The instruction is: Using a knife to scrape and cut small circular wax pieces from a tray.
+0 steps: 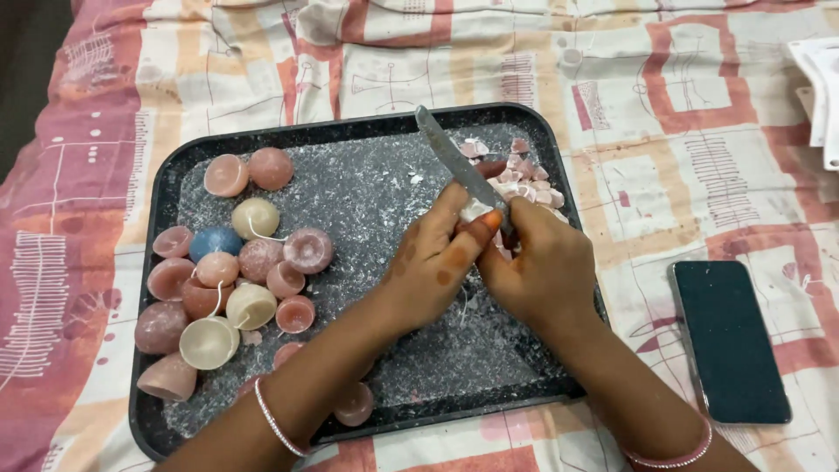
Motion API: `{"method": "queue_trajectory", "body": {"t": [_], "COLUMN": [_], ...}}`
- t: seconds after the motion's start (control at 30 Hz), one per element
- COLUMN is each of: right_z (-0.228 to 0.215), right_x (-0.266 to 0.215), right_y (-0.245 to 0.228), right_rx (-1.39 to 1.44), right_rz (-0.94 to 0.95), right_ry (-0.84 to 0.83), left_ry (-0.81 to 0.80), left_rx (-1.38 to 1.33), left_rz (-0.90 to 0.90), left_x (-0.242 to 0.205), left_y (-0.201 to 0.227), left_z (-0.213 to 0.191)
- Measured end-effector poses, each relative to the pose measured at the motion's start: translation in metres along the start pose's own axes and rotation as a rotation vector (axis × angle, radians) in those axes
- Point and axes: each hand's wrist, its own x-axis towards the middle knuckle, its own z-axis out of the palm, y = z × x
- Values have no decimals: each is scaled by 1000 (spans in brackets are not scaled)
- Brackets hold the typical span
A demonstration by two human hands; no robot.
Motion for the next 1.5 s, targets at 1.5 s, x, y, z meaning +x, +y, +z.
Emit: {"method": "queue_trajectory", "body": {"t": [1.5], "right_z": [-2], "right_x": [-3], "right_y": [13], "right_rx": [-65], "right_rz": [-180], "right_ry": [32], "left_ry": [-18], "left_rx": [90], "left_rz": [51], "left_x": [0], "left_y": [-12], "left_z": [-2]}}
